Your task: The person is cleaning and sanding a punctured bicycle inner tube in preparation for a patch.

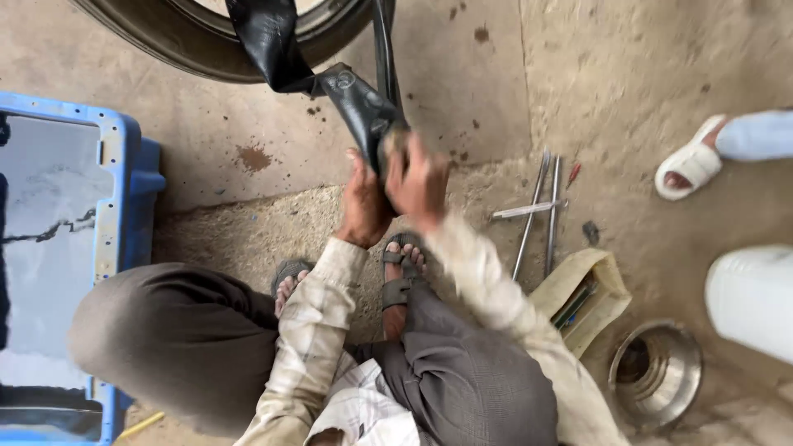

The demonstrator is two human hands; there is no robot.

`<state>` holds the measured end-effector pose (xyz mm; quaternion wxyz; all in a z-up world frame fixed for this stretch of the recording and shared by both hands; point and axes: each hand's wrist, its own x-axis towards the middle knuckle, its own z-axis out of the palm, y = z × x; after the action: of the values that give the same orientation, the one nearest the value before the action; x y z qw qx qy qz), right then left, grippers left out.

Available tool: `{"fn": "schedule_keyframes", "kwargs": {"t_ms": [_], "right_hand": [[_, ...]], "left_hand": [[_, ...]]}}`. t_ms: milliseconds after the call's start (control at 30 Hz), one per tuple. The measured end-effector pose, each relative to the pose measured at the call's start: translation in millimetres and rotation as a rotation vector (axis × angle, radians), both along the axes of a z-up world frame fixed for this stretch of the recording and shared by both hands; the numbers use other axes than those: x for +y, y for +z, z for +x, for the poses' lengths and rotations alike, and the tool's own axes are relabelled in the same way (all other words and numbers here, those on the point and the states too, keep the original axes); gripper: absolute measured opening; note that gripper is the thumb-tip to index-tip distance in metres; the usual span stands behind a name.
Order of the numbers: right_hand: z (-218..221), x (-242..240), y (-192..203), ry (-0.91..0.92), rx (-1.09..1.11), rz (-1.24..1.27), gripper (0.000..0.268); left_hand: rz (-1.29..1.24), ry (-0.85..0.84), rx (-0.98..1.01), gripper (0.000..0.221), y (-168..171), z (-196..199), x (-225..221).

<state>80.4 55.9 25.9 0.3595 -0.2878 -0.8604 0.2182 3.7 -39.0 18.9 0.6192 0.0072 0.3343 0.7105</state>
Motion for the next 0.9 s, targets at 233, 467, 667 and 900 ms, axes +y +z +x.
{"fn": "schedule_keyframes", "kwargs": {"t_ms": [233, 467, 667, 900], "right_hand": [[13, 26, 19, -0.135, -0.095, 0.107, 0.014], [148, -88, -40, -0.084, -0.102, -0.521, 0.022], [302, -93, 16, -0.834, 0.176, -0.546, 0.013], [480, -85, -10, -1.287, -0.751, -0.197, 0.049]], "left_hand": [[0.218, -0.112, -0.054, 0.101, 3, 3, 9], [0.25, -0.084, -0.047, 0.098, 41, -9, -3], [0.356, -0.065, -0.249, 0.087, 72, -11, 2], [0.17, 0.075, -0.237, 0.074, 52, 0, 2]]}}
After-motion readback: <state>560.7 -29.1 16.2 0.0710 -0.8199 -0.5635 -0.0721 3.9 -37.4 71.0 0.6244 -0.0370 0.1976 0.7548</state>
